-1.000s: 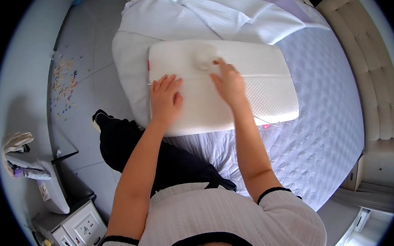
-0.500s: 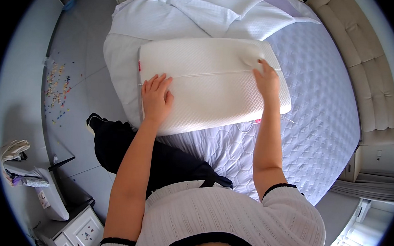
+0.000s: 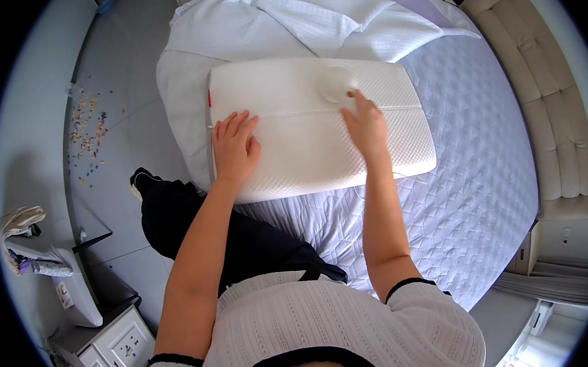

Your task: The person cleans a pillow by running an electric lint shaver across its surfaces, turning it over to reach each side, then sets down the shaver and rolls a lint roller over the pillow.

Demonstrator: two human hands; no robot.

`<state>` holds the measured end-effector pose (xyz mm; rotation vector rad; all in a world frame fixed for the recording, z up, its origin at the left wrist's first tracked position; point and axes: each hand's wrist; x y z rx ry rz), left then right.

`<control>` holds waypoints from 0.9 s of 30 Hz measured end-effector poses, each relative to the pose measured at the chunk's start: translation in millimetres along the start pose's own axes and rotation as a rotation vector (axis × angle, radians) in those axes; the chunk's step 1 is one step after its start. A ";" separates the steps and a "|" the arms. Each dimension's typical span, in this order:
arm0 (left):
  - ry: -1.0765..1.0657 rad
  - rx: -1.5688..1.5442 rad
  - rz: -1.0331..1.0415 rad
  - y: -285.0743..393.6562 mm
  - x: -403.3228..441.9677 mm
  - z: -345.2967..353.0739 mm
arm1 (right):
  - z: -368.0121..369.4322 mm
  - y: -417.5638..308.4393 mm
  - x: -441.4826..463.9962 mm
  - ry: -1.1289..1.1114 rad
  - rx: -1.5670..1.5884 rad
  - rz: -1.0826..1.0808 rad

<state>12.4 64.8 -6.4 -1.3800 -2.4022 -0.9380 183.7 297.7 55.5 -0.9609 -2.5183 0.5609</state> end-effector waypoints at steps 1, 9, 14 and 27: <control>-0.004 0.001 -0.003 0.5 -0.1 -0.5 | 7.3 -15.7 -3.4 -0.032 0.010 -0.044; -0.030 0.016 -0.010 3.6 0.8 -3.3 | 18.7 -75.4 -25.7 -0.191 0.047 -0.097; -0.011 0.012 -0.007 0.6 -1.0 -0.1 | -10.1 -12.3 -12.5 -0.053 -0.024 -0.043; 0.009 -0.003 0.001 -0.1 -0.3 0.4 | -85.4 108.0 -6.8 0.138 -0.270 0.308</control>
Point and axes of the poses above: each hand's wrist, its own x-axis towards the middle knuckle, its own z-axis out of the palm, y = z × x, and after that the axes turned 4 degrees about -y, right-handed
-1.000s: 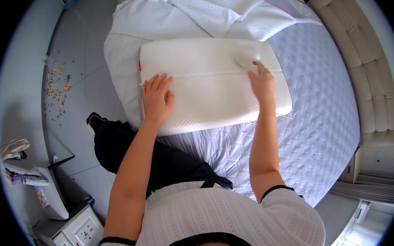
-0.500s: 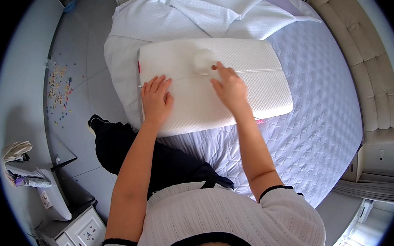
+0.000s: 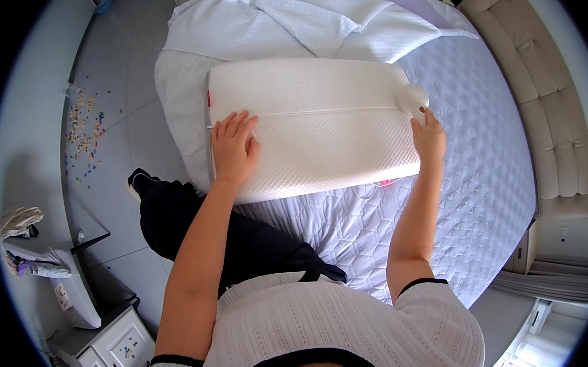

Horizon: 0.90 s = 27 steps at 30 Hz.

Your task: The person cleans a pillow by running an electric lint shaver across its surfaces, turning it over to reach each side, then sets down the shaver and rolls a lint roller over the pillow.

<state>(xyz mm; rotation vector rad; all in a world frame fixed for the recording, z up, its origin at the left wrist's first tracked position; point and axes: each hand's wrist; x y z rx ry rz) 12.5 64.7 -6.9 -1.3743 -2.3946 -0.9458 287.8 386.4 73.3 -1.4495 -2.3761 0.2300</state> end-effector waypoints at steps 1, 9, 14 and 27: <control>0.001 -0.002 0.001 -0.2 0.1 0.0 | 1.9 -7.3 -4.9 -0.010 0.025 -0.045; -0.019 0.002 -0.009 1.5 -0.2 -1.2 | 22.1 -117.8 -65.9 -0.208 0.199 -0.314; -0.032 0.007 -0.012 4.8 -0.6 -4.6 | 26.4 -174.9 -99.8 -0.363 0.285 -0.404; -0.022 0.008 -0.008 2.0 -0.5 -2.4 | 10.6 -39.7 -26.7 -0.070 0.128 -0.291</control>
Point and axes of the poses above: each hand's wrist, its own x-axis towards the middle knuckle, its own z-axis out of the palm, y = z × x, and after that the axes turned 4 degrees about -y, right-handed
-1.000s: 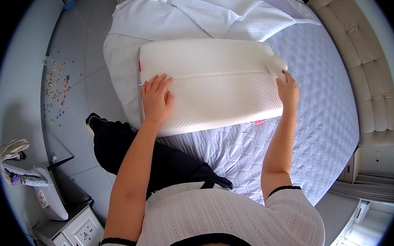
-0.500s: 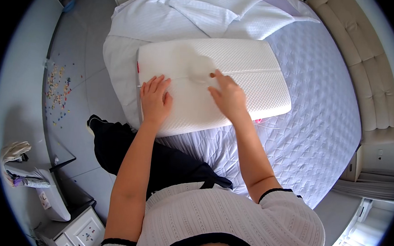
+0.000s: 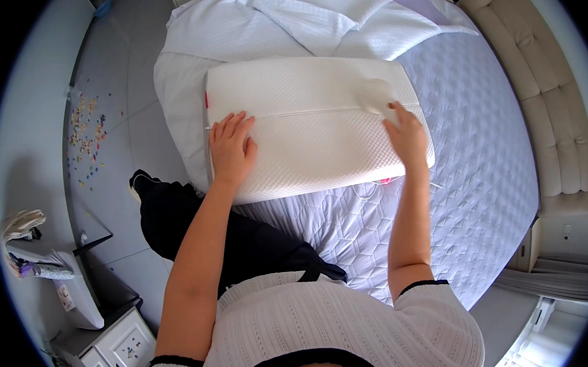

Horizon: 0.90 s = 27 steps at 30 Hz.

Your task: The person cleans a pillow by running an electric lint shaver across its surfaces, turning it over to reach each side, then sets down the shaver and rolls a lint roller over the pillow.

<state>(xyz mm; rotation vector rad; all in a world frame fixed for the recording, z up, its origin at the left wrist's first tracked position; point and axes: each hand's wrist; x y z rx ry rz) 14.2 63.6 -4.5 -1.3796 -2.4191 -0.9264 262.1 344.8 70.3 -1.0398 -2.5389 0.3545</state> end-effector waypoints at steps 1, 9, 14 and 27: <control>0.000 -0.001 0.002 -0.2 0.0 0.1 | -14.1 8.3 3.1 -0.055 -0.032 0.107; 0.020 -0.007 0.011 -1.0 0.0 1.6 | -32.1 80.4 16.5 0.008 -0.118 0.329; 0.024 -0.012 0.013 -1.8 -0.5 2.3 | -13.9 37.9 3.9 0.047 -0.061 0.205; -0.023 -0.006 -0.004 2.6 -0.1 -2.8 | 37.5 -146.0 -27.0 -0.223 0.223 -0.078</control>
Point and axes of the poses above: each hand's wrist, its own x-axis towards the middle knuckle, its own z-axis out of the palm, y = z × x, and after that the axes turned 4 degrees about -y, right-handed
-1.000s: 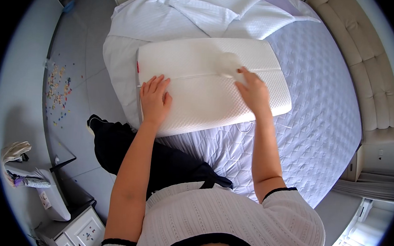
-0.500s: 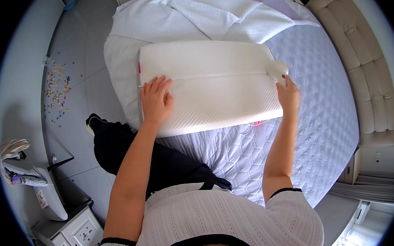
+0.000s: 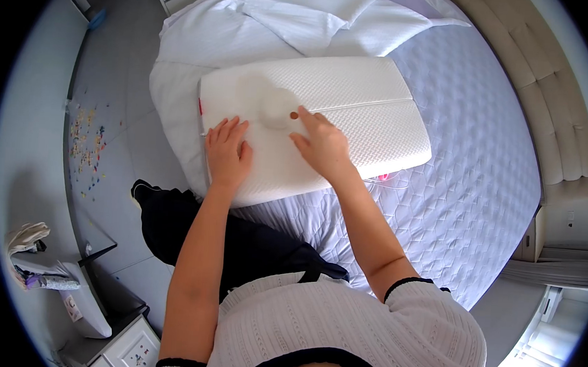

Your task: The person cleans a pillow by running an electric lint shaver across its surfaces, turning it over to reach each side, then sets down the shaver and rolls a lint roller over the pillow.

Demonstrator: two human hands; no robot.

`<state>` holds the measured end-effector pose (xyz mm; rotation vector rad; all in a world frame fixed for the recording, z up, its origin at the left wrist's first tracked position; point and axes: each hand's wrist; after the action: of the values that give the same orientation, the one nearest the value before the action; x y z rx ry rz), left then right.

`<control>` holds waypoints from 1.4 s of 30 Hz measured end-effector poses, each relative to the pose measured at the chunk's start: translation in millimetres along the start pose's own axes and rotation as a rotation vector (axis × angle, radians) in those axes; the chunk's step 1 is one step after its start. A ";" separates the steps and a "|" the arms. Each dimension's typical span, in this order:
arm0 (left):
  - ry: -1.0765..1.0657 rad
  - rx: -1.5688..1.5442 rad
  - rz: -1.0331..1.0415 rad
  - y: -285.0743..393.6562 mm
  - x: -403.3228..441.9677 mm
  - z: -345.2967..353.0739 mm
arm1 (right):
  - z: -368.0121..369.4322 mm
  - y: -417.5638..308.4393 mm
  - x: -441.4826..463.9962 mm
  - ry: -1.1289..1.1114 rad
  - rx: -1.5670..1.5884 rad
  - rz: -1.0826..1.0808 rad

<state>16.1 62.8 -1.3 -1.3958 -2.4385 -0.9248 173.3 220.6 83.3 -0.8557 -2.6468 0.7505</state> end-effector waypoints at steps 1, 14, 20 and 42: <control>-0.008 0.003 -0.009 -0.5 0.3 -0.3 | 0.0 -4.2 -0.5 -0.027 0.006 -0.002; 0.022 -0.001 0.017 -2.8 -0.1 2.3 | -100.5 167.0 6.1 0.196 -0.228 0.288; 0.030 -0.012 0.013 -2.9 0.4 3.0 | -127.1 201.7 3.9 0.249 -0.311 0.409; -0.006 0.023 -0.002 -3.7 -1.2 1.0 | -23.4 48.9 -34.1 0.096 -0.096 -0.125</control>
<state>13.8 61.2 -4.1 -1.3911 -2.4473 -0.8919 232.4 243.1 73.1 -0.7227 -2.6395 0.5428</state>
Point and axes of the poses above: each hand's wrist, its own x-axis towards the middle knuckle, its own z-axis out of the palm, y = z × x, and after that the axes turned 4 degrees about -y, right-handed
